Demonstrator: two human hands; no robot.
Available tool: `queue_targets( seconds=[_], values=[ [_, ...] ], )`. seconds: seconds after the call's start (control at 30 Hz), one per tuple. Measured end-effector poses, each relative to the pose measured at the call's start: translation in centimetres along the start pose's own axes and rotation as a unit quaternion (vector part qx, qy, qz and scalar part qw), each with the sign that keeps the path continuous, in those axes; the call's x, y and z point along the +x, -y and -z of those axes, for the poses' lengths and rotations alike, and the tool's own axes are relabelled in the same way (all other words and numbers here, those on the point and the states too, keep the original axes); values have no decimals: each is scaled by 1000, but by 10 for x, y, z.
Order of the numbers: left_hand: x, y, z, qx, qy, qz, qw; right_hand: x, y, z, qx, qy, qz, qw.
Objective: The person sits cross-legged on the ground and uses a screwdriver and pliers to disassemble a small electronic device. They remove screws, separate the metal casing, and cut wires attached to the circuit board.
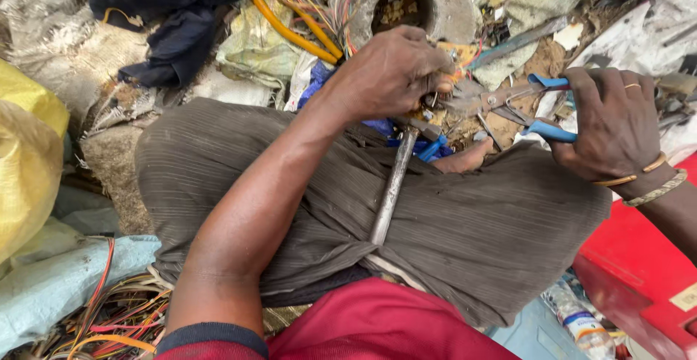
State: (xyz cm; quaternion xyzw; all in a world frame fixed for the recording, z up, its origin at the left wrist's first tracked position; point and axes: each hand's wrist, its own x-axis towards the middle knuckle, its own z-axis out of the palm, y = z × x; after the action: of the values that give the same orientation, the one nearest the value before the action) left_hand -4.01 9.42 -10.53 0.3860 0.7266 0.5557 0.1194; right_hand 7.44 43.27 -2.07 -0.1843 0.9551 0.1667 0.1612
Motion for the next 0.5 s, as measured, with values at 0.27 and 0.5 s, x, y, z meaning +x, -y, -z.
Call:
queue_targets(
  seconds=[0.27, 0.5],
  values=[
    [-3, -1, -8, 78, -21, -41, 996, -18, -9, 19, -2, 32, -12, 999],
    [0, -3, -12, 85, -30, -30, 995, -12, -4, 21, 65, 134, -70, 986]
  ],
)
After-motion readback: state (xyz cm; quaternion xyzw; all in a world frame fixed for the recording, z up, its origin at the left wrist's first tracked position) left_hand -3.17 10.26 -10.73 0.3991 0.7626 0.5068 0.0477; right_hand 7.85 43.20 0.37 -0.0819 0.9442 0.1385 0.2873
